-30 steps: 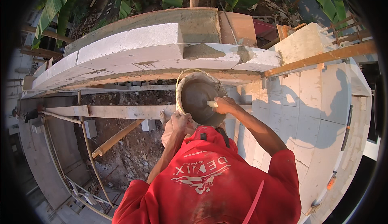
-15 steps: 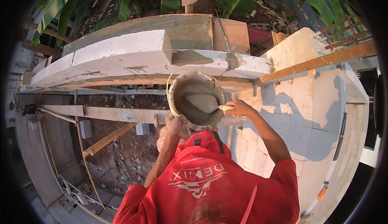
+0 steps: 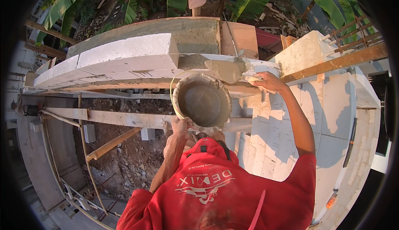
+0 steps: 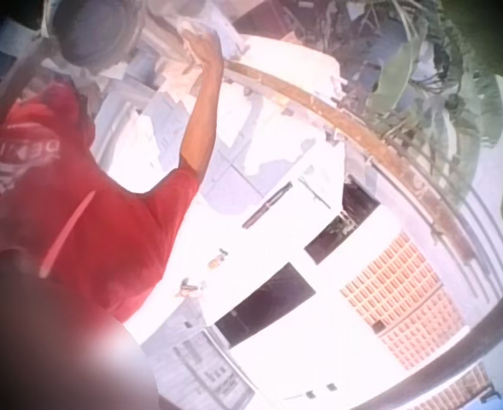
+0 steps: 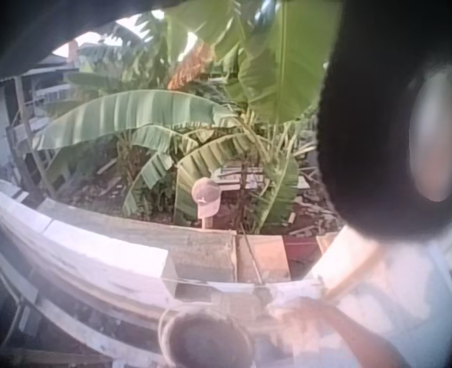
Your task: The person places white blocks onto a curved wall structure, applies mortar with a trowel, and taps the blocks into alignment. The person repeatedly scoops mortar, spreads it on the blocks, and adjusts their position along the scaffolding.
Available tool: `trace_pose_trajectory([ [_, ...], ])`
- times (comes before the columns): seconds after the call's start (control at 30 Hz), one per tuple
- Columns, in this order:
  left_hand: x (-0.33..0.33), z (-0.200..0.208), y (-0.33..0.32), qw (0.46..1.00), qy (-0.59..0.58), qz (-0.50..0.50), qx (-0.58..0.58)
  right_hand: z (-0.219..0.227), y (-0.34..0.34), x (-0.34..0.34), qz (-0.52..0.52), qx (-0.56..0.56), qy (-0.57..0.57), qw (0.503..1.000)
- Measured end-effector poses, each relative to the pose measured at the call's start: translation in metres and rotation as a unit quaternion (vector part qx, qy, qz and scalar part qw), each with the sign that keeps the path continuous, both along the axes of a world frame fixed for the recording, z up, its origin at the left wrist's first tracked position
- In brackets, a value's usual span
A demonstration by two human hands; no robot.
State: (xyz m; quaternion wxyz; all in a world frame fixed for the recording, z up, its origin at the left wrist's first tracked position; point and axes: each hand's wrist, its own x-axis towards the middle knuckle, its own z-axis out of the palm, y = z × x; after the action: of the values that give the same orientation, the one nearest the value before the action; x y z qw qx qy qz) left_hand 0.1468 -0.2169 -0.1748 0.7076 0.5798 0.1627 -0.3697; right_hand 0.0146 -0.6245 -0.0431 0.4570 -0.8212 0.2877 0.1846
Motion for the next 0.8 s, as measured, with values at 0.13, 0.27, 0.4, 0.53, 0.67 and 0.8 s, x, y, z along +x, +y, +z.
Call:
trace_pose_trajectory([
  [0.13, 0.001, -0.01, 0.009, 1.0, 0.0, 0.029, -0.002, -0.03, 0.001, 0.029, 0.047, -0.28, -0.068, 0.956],
  [0.27, 0.005, -0.022, 0.022, 0.999, 0.001, 0.007, 0.032, -0.063, -0.002, 0.009, 0.039, -0.414, -0.005, 0.91],
  [0.4, 0.003, -0.029, 0.032, 0.998, 0.008, 0.018, 0.057, -0.078, -0.003, -0.053, -0.026, -0.477, 0.029, 0.878],
  [0.53, 0.002, -0.032, 0.038, 0.997, 0.017, 0.021, 0.067, -0.095, -0.004, -0.103, -0.111, -0.485, 0.046, 0.866],
  [0.67, 0.002, -0.034, 0.042, 0.997, 0.02, 0.004, 0.073, -0.118, -0.004, -0.126, -0.129, -0.526, 0.028, 0.84],
  [0.8, -0.001, -0.029, 0.044, 0.998, 0.019, 0.002, 0.054, -0.126, -0.014, -0.131, -0.144, -0.503, 0.034, 0.851],
])
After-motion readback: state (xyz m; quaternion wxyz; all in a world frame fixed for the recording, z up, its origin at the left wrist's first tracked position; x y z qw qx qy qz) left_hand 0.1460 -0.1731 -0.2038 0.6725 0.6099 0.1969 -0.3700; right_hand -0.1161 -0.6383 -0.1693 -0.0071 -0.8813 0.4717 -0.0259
